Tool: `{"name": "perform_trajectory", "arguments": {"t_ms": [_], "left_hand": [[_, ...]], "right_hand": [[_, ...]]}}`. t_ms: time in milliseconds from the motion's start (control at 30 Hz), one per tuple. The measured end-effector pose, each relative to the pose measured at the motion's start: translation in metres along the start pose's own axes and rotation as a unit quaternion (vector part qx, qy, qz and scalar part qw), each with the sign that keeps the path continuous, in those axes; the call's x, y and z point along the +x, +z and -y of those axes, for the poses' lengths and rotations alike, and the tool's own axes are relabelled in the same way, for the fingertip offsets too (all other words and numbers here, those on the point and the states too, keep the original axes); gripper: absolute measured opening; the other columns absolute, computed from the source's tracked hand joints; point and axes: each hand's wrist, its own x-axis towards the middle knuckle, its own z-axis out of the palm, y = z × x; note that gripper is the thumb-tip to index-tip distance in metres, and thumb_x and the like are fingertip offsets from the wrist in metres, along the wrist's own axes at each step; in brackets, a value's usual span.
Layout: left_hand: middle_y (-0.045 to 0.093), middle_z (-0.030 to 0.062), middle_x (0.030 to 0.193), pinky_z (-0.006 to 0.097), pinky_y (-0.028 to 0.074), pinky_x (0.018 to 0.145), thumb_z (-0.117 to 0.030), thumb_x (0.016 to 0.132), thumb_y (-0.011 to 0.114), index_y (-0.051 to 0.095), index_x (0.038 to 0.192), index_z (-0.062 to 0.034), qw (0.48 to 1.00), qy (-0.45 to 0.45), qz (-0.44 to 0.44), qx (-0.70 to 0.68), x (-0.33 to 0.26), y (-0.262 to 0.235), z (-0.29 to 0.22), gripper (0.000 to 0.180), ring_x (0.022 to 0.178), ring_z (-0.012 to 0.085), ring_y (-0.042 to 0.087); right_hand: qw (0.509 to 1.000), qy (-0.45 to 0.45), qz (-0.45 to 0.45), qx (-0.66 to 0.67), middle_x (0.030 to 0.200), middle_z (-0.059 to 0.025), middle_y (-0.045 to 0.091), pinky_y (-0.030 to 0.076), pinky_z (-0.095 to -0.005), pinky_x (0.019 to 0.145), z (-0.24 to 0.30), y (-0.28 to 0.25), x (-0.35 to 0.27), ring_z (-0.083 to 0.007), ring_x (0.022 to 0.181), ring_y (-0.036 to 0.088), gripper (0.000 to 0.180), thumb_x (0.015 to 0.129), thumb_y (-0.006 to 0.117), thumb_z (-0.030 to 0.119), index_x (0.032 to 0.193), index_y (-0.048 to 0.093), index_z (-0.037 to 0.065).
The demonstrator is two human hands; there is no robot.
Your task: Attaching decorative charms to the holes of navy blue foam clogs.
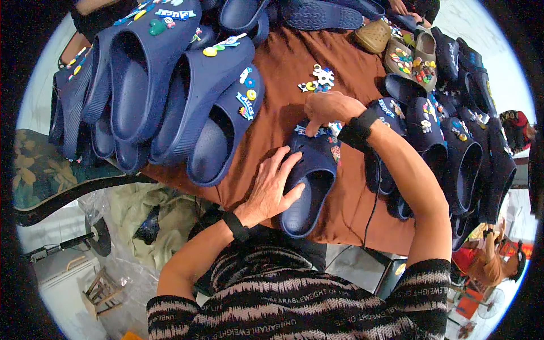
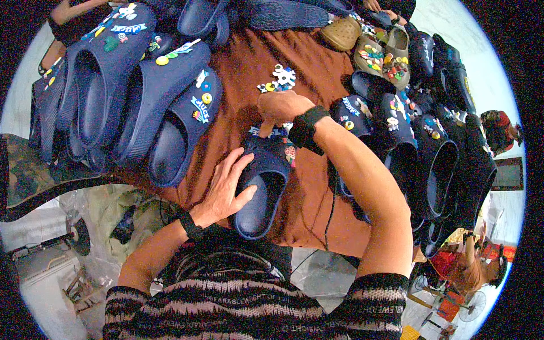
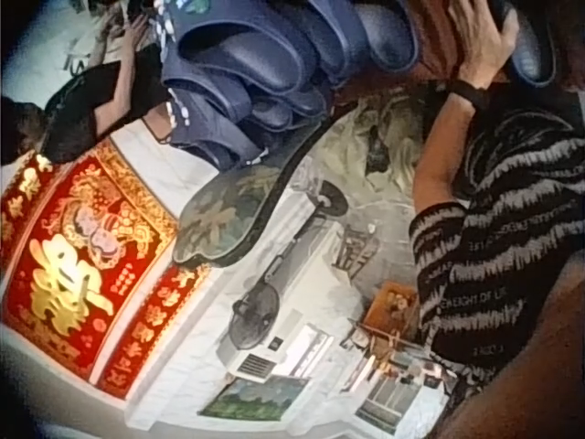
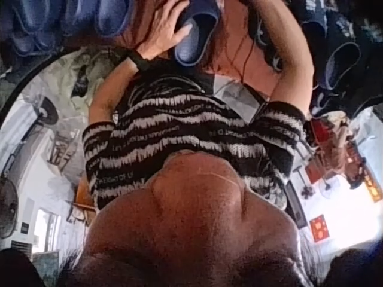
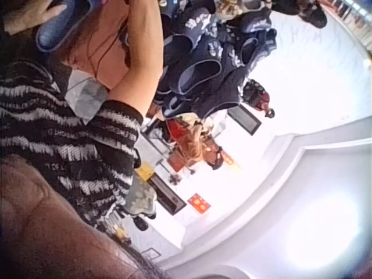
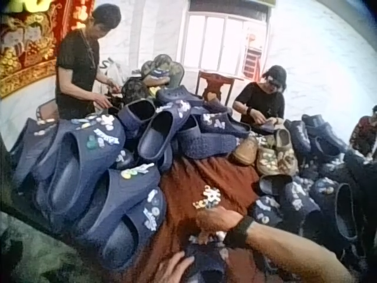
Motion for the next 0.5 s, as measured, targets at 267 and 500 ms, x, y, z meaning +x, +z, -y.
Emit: {"name": "perform_trajectory", "arguments": {"t_ms": [267,500], "left_hand": [[0.033,0.0236,0.152,0.052,0.029,0.115,-0.029,0.087,0.068,0.037,0.148,-0.007,1.0,0.009,-0.009,0.001,0.0,0.0,0.0,0.072,0.139,0.0433,0.035],[0.032,0.0232,0.152,0.053,0.028,0.115,-0.031,0.087,0.068,0.038,0.148,-0.007,1.0,0.001,0.003,0.002,0.0,-0.001,0.0,0.072,0.14,0.0431,0.033]], "right_hand": [[0.99,-0.009,-0.078,0.114,0.089,-0.0155,0.074,0.056,-0.0469,0.074,-0.006,0.024,-0.013,-0.0336,0.088,0.072,0.032,0.074,0.077,0.034,0.093,0.075,0.008],[0.998,-0.01,-0.046,-0.029,0.086,-0.0149,0.072,0.054,-0.0441,0.075,0.007,0.008,-0.008,-0.0351,0.086,0.07,0.032,0.082,0.071,0.034,0.093,0.072,0.003]]}}
